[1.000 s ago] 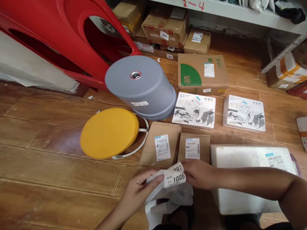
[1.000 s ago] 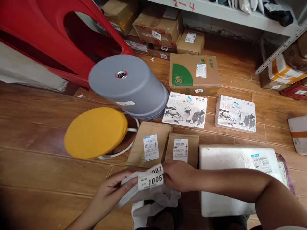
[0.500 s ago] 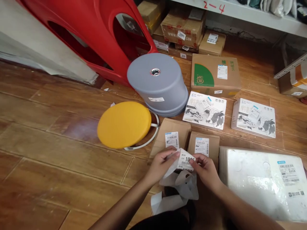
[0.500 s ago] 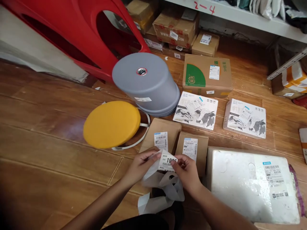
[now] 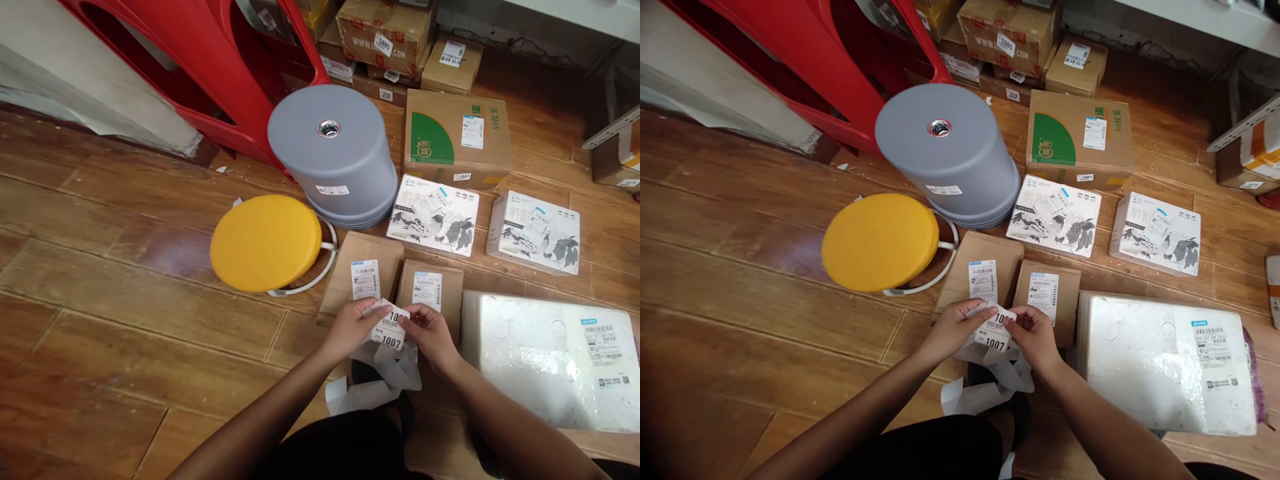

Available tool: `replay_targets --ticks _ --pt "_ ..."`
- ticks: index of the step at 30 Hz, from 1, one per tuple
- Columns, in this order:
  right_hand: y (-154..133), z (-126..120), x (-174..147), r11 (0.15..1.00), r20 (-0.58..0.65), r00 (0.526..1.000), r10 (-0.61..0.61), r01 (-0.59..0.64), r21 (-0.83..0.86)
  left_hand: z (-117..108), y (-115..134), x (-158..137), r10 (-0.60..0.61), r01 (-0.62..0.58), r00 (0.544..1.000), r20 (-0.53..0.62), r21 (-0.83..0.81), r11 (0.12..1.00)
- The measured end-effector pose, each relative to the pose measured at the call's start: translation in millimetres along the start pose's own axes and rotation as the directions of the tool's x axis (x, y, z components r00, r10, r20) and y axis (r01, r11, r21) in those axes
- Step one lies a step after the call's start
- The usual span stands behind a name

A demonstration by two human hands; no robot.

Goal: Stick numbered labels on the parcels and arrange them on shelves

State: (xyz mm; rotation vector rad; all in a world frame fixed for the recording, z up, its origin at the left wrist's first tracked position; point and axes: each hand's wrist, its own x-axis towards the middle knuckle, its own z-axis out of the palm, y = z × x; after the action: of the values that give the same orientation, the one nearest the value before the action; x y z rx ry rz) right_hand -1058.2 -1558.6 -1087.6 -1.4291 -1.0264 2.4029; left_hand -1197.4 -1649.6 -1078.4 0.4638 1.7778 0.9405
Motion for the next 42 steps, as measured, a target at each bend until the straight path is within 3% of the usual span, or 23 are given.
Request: replay_targets --ticks 2,4,7,9,13,16,18,20,23,26,30,37,42 --pt "17 2 -1 0.999 -0.08 0.996 0.028 -0.025 0.037 -1 -8 -1 0.001 -0.005 0.999 0.042 0.078 0.997" --pt "40 6 -6 0.997 -0.178 0.983 0.053 -0.041 0.071 -3 -19 -2 -0.024 0.007 0.985 0.17 0.102 0.995" --pt "83 11 -18 0.996 -0.297 0.952 0.072 -0.052 0.074 -8 -39 -2 -0.121 0.074 0.92 0.373 0.138 0.988" --pt "108 13 -27 0.996 -0.36 0.929 0.085 -0.071 0.052 -10 -51 -3 -0.168 0.063 0.896 0.41 0.259 0.964" --pt "140 5 -37 0.997 -0.429 0.902 0.047 -0.07 -0.039 -3 -61 -6 -0.19 -0.07 0.885 0.424 0.525 0.848" --pt "148 -16 -42 0.989 -0.461 0.886 -0.048 -0.023 -0.147 9 -63 -9 -0.26 -0.125 0.865 0.429 0.686 0.716" --pt "152 -34 -46 0.976 -0.491 0.862 -0.125 0.018 -0.217 10 -65 -10 -0.346 -0.137 0.823 0.45 0.749 0.648" --pt "156 -53 -48 0.959 -0.537 0.821 -0.196 0.044 -0.281 3 -68 -10 -0.431 -0.132 0.774 0.464 0.784 0.607" --pt "162 -74 -39 0.938 -0.618 0.744 -0.252 0.032 -0.345 -19 -70 -5 -0.518 -0.094 0.745 0.42 0.835 0.542" --pt "166 -83 -18 0.937 -0.669 0.698 -0.255 0.007 -0.349 -35 -65 0 -0.569 -0.051 0.726 0.386 0.855 0.515" --pt "167 -84 1 0.935 -0.705 0.654 -0.273 0.006 -0.356 -36 -59 2 -0.592 -0.041 0.708 0.385 0.859 0.51" --pt "167 -87 -3 0.928 -0.706 0.641 -0.301 0.026 -0.372 -57 -75 3 -0.666 0.01 0.699 0.262 0.927 0.375" --pt "164 -85 6 0.923 -0.704 0.643 -0.304 0.015 -0.385 -59 -71 6 -0.661 0.015 0.703 0.263 0.924 0.383"
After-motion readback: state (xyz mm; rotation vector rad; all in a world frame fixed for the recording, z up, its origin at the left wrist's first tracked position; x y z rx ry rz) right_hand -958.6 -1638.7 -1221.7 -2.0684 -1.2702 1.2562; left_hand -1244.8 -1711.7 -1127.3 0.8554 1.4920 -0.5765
